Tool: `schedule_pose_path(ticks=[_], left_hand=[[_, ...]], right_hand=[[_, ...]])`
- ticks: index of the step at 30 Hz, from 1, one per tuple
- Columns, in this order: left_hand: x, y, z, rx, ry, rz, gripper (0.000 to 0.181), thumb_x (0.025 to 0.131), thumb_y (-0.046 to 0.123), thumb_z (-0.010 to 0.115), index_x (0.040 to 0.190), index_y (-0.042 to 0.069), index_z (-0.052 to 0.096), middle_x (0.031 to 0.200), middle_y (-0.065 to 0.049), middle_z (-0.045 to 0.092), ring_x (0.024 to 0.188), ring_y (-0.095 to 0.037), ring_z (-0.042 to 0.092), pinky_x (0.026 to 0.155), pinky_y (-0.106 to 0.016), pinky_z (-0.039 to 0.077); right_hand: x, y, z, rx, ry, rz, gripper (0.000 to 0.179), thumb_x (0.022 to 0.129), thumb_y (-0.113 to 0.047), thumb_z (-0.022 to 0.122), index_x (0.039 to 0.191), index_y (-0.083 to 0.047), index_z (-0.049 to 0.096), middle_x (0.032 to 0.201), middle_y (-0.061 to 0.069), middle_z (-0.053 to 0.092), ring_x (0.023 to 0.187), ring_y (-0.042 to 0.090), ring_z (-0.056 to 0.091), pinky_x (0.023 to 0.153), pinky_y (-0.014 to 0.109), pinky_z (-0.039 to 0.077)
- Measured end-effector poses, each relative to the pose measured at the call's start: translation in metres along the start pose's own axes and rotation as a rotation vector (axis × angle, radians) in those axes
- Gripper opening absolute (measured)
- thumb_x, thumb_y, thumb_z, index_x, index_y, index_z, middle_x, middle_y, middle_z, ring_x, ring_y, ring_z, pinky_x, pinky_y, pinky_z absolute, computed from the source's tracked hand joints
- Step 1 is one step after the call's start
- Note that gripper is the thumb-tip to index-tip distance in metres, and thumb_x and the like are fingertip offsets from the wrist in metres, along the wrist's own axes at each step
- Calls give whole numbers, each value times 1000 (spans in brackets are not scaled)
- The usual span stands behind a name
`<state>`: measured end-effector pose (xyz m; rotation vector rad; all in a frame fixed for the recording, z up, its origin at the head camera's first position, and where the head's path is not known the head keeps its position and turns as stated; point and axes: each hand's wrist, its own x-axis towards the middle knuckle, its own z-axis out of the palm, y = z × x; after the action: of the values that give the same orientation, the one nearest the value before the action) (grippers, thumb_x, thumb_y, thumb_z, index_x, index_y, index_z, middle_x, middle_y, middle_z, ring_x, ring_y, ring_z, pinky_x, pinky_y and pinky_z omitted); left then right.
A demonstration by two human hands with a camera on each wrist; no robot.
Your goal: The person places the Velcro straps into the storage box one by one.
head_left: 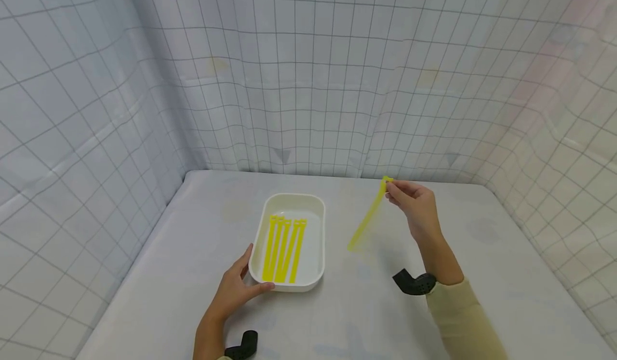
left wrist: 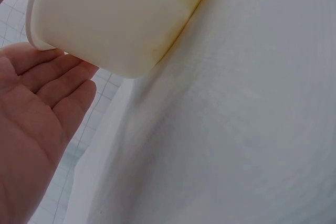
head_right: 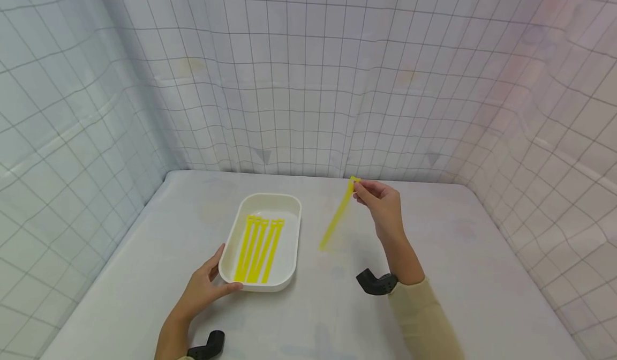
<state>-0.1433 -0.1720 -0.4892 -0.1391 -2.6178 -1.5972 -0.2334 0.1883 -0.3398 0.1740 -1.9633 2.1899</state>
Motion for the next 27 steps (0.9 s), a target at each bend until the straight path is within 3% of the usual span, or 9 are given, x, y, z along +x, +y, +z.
schedule_pose_path(ticks=[6, 12, 17, 23, 27], left_hand=[[0, 0, -1, -20, -11, 12, 106, 63, 33, 84, 143, -1, 23, 147, -15, 25, 133, -28, 25, 103, -39, 29], [0, 0, -2, -49, -13, 20, 106, 63, 33, 84, 143, -1, 23, 148, -14, 23, 134, -27, 24, 104, -38, 27], [-2, 6, -2, -49, -18, 18, 105, 65, 31, 84, 144, -1, 23, 148, -14, 23, 134, -27, 23, 105, -37, 27], [-6, 27, -7, -57, -13, 31, 101, 66, 20, 84, 141, -8, 23, 145, -22, 24, 133, -34, 24, 103, -43, 27], [-5, 20, -6, -62, -19, 20, 102, 66, 24, 84, 142, -5, 22, 147, -18, 23, 134, -30, 23, 104, -40, 26]], right_hand=[[2, 0, 38, 56, -54, 12, 14, 83, -9, 68, 93, 1, 65, 84, 2, 67, 75, 12, 64, 75, 24, 53], [-3, 17, 66, -8, -101, 87, 28, 84, -11, 68, 101, 9, 62, 88, 5, 66, 79, 15, 63, 80, 30, 52], [-8, 36, 77, -37, -128, 147, 29, 83, -13, 69, 102, 9, 62, 90, 9, 66, 80, 18, 62, 83, 35, 51], [-15, 54, 87, -54, -162, 196, 26, 84, -11, 68, 101, 8, 63, 91, 11, 66, 78, 17, 63, 79, 31, 53], [-17, 63, 92, -87, -156, 222, 22, 84, -9, 67, 100, 6, 65, 91, 11, 66, 77, 17, 63, 76, 29, 54]])
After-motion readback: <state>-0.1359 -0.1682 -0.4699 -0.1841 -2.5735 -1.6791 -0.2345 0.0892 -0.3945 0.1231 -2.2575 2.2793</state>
